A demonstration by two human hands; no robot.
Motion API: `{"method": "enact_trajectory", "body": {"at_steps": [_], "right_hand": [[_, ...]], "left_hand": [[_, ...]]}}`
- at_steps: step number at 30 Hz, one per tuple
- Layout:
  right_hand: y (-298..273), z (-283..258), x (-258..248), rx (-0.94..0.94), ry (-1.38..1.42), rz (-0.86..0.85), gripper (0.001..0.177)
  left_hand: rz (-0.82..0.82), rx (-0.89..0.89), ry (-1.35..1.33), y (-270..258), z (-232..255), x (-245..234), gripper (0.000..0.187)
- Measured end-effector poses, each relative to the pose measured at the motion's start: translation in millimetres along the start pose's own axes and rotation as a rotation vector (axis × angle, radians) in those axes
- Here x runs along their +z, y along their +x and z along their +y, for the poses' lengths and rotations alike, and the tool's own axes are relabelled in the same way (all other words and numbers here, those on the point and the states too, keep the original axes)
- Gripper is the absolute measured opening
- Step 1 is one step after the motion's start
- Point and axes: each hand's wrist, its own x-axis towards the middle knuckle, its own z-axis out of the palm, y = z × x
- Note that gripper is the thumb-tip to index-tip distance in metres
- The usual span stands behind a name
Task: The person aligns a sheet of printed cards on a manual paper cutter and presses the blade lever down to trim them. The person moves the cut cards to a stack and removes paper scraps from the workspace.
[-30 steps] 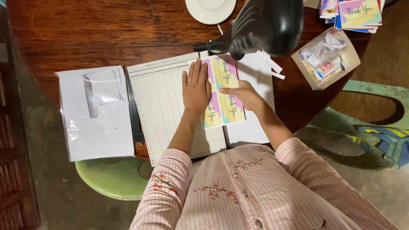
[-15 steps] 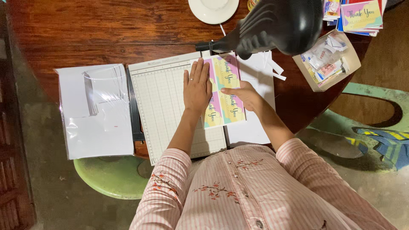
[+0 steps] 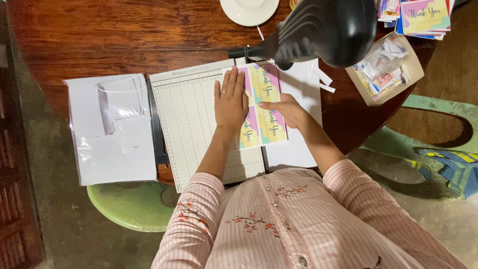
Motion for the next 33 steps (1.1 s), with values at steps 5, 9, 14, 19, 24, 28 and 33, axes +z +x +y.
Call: {"method": "enact_trajectory", "body": {"at_steps": [5, 9, 14, 19, 24, 28, 33], "right_hand": [[-0.5, 2.4, -1.6, -0.052, 0.033, -0.021, 0.046], [-4.4, 2.8, -12.0, -0.218, 0.15, -0.131, 0.048], [-10.0, -32.7, -34.1, -0.221, -0.385, 0.284, 0.047], [-107.2, -121.9, -19.8, -0.652, -0.057, 0.212, 0.032], [-208.0, -170.7, 31.4, -0.824, 0.045, 0.042, 0.043], [-247.5, -160.2, 61.9, -0.888, 0.015, -0.064, 0.052], [-282.6, -111.5, 80.9, -0.901, -0.022, -0.094, 0.064]], "left_hand": [[-0.012, -0.009, 0.034, 0.1, 0.8, 1.8, 0.057], [-0.019, -0.006, 0.048, -0.4, -0.5, 1.2, 0.056], [-0.028, -0.015, 0.019, -1.2, -1.7, 2.0, 0.057], [-0.008, 0.014, 0.035, -0.3, -1.9, 2.1, 0.057], [0.002, 0.032, 0.045, -1.8, -4.3, 3.8, 0.054], [0.015, 0.037, 0.055, 1.2, -6.3, 8.5, 0.053], [0.019, 0.038, 0.05, 0.7, -5.6, 8.6, 0.053]]}}
